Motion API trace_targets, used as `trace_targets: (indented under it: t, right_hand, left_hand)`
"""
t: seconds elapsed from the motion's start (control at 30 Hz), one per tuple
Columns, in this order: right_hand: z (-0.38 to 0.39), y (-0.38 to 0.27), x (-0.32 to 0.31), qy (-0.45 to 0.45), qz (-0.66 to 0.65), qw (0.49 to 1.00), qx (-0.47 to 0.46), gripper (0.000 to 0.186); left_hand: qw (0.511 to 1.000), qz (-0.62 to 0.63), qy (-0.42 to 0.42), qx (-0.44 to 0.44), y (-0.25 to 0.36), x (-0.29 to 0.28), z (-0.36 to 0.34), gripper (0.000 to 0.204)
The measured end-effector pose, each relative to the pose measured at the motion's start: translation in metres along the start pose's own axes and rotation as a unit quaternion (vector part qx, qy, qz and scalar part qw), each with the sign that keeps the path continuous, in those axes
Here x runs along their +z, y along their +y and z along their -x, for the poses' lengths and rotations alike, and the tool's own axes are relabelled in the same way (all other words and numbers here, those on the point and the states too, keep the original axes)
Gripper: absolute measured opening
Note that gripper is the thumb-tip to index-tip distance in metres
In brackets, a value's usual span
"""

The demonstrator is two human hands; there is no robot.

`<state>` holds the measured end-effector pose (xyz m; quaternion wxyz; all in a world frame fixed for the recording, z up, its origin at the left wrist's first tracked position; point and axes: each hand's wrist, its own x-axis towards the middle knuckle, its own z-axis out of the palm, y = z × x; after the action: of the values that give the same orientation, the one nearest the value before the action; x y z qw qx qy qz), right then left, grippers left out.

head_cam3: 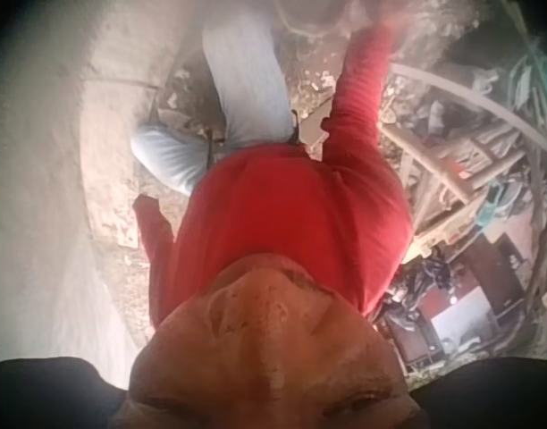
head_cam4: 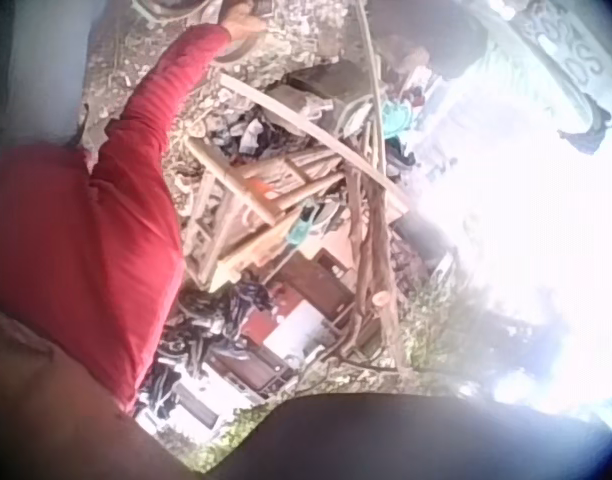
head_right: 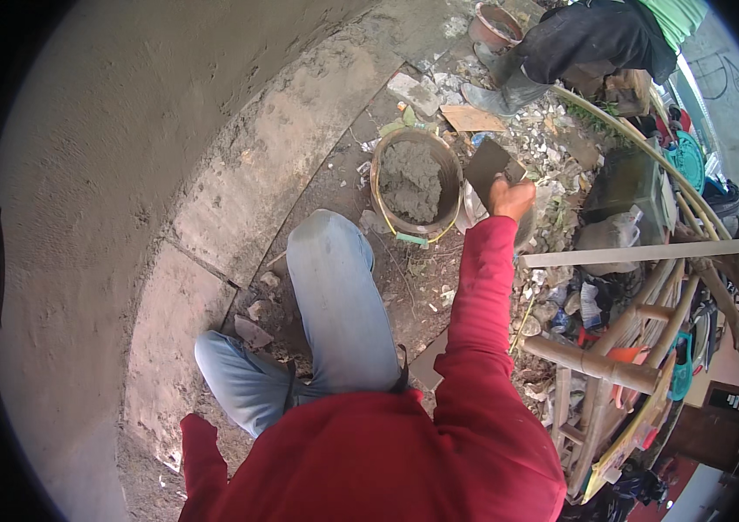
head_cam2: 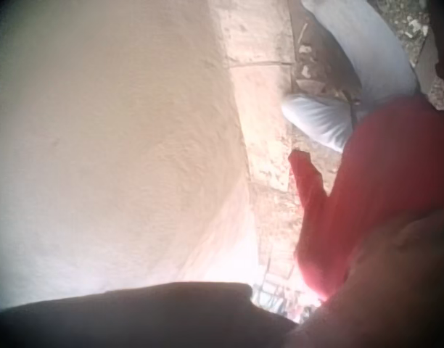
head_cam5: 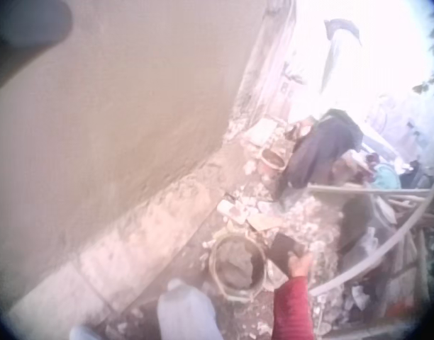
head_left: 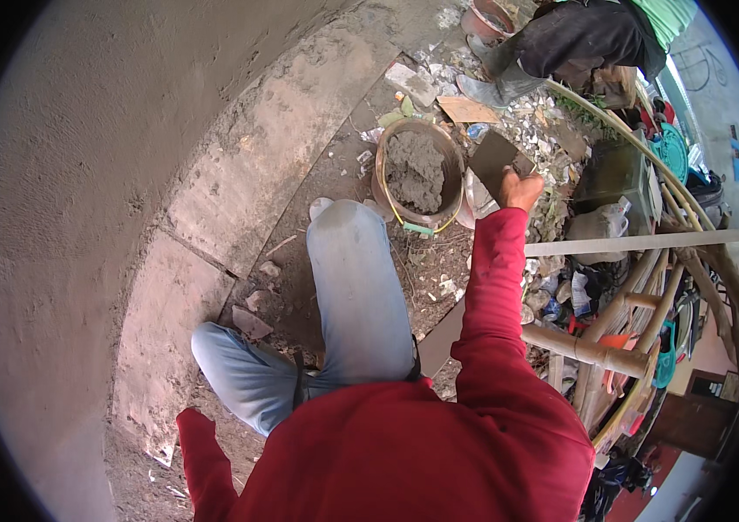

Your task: The person scoops wet plaster from a bucket and applies it to a wall using a trowel, smoothing the surface. The person kneels on the ground while working on the lower section of the wall.

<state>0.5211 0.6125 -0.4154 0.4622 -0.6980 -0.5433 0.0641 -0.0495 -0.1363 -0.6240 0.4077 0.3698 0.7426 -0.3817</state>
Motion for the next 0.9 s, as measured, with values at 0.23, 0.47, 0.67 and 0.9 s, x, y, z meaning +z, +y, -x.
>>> trace_targets:
  t: [0.23,0.47,0.67,0.9]
  right_hand:
    - [0.042,-0.004,0.034,-0.055,0.055,0.996,-0.036,0.020]
    - [0.009,-0.031,0.029,-0.091,0.036,0.995,-0.018,0.025]
    - [0.040,0.024,0.077,-0.114,0.202,0.972,-0.025,0.025]
    - [0.018,-0.066,0.060,-0.096,-0.067,0.992,0.047,0.018]
  left_hand:
    - [0.995,-0.075,-0.002,0.059,0.055,-0.037,-0.005,0.051]
    - [1.000,0.002,-0.027,0.010,0.048,-0.035,-0.012,0.057]
    - [0.999,0.009,-0.028,0.023,0.064,-0.027,-0.012,0.058]
    - [1.000,0.015,-0.001,0.023,0.065,-0.002,0.004,0.058]
